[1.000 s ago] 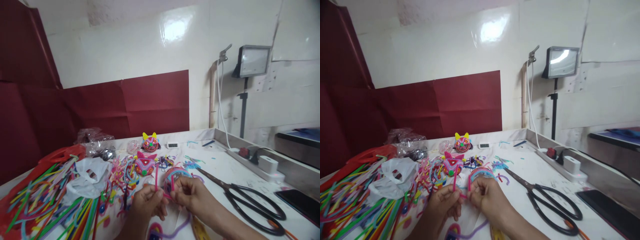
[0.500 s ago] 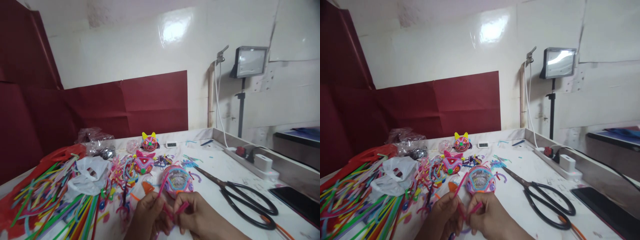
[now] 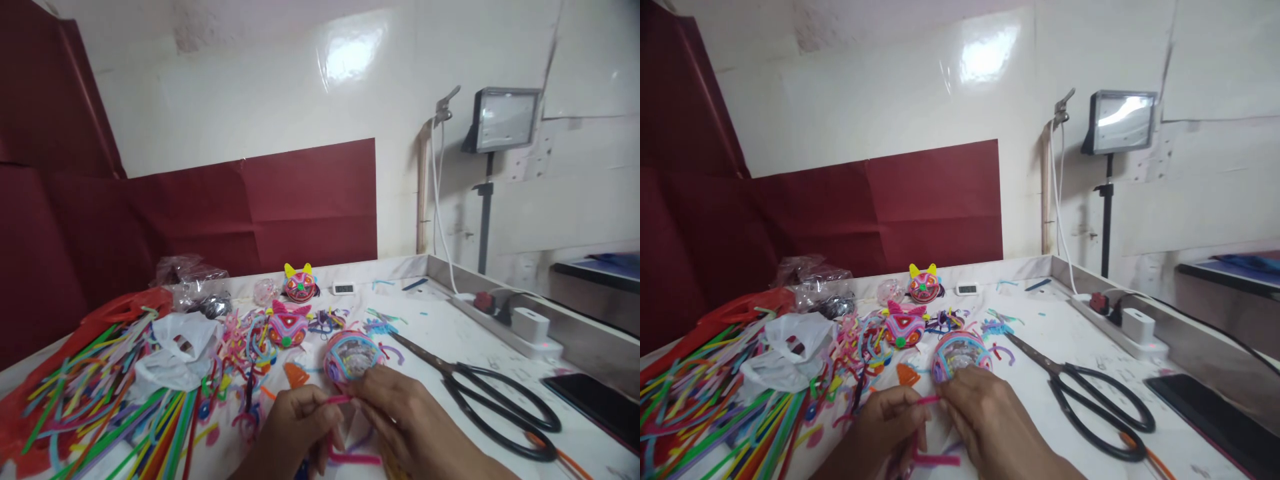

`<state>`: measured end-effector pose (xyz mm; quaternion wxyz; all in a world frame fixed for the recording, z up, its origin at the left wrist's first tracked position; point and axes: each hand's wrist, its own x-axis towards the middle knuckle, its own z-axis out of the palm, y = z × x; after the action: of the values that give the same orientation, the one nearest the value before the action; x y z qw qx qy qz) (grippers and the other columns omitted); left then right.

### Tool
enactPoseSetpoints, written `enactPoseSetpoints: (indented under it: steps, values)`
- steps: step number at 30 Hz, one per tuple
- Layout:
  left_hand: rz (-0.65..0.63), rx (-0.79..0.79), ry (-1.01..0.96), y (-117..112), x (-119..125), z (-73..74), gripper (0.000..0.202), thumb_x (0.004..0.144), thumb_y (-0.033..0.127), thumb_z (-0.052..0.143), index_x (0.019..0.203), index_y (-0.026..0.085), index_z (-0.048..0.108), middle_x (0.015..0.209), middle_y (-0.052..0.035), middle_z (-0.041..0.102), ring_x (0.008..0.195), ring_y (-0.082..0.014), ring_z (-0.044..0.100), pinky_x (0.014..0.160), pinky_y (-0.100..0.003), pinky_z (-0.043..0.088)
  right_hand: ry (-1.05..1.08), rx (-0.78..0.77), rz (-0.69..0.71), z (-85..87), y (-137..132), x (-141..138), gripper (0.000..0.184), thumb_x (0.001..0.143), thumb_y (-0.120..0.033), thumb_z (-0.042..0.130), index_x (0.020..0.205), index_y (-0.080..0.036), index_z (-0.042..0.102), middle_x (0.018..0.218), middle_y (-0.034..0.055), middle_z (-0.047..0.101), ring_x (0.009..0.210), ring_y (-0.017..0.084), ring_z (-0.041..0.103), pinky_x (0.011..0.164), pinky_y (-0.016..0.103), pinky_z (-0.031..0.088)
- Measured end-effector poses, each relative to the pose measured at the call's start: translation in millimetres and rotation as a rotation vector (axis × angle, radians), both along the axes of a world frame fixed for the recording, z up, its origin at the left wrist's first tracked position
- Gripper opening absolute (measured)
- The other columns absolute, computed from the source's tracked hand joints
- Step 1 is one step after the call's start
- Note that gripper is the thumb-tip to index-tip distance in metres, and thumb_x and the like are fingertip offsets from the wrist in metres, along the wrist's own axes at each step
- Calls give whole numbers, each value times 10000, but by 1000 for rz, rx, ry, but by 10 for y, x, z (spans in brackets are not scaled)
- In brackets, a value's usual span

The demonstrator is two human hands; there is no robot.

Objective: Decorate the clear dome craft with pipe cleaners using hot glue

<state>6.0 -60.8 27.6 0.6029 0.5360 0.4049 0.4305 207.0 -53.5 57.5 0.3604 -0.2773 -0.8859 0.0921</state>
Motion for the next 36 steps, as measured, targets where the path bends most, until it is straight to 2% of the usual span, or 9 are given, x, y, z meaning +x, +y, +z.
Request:
enactPoseSetpoints:
  steps: [4, 7, 11, 16, 20, 24, 30, 33, 36]
  values:
    - [-34, 12, 73, 64, -16, 0, 500, 612, 591, 797, 733, 124, 667, 525, 16, 618, 343, -24, 415, 323, -129, 298, 34, 28, -73, -49, 26, 41, 291, 994, -188, 350, 867, -202, 611, 780, 54, 664, 709, 184, 612, 641, 275, 428]
    - [-47, 42, 73, 122, 6, 19, 482, 586, 577, 819, 688, 124, 691, 498, 37, 564, 360, -24, 409, 368, -144, 300, 37, -14, -137, -98, 77, 77, 283, 999, -229, 358, 832, -211, 586, 765, 50, 653, 691, 179, 611, 635, 272, 423]
    - [-61, 46, -49, 180, 69, 117, 427, 589, 530, 842, 686, 130, 728, 584, -3, 633, 425, -40, 456, 423, -158, 350, 44, -72, -161, -117, 122, 111, 275, 1000, -255, 351, 842, -227, 575, 773, 48, 650, 694, 180, 616, 638, 276, 430]
    - [-5, -13, -133, 250, 120, 249, 328, 671, 434, 820, 687, 131, 695, 668, -50, 703, 533, -83, 545, 510, -169, 415, 60, -131, -190, -39, 147, 187, 256, 993, -267, 378, 846, -225, 583, 787, 46, 643, 711, 184, 602, 646, 282, 434]
    - [2, 63, -36, 404, 120, 248, 339, 721, 456, 770, 754, 125, 708, 593, -28, 671, 468, -83, 520, 445, -170, 392, 75, -151, -235, -5, 200, 271, 218, 970, -240, 415, 839, -215, 587, 803, 45, 645, 749, 187, 602, 682, 286, 434]
    - [-48, 175, 70, 549, 122, 221, 428, 730, 503, 736, 907, 112, 743, 626, -31, 664, 456, -90, 524, 400, -176, 397, 58, -225, -301, 6, 244, 333, 180, 927, -205, 461, 798, -201, 587, 773, 36, 638, 715, 176, 580, 650, 278, 409]
    - [-77, 233, 195, 513, 173, 184, 381, 801, 442, 659, 987, 125, 760, 605, -9, 610, 457, -95, 532, 367, -168, 404, 129, -382, -212, 46, 212, 344, 130, 856, -158, 541, 898, -200, 656, 743, 0, 650, 674, 146, 555, 607, 244, 380]
    - [-103, 238, 250, 463, 196, 149, 370, 839, 408, 612, 1030, 122, 749, 551, 4, 585, 426, -82, 499, 356, -156, 380, 176, -470, -150, 24, 196, 331, 139, 896, -241, 542, 888, -203, 676, 666, -19, 613, 600, 128, 518, 553, 231, 363]
    - [-67, 210, 247, 473, 203, 154, 360, 780, 323, 665, 1077, 126, 716, 582, 13, 591, 459, -98, 549, 374, -158, 400, 197, -504, -137, 5, 229, 320, 238, 924, -334, 525, 809, -197, 683, 609, -23, 593, 548, 119, 492, 528, 230, 354]
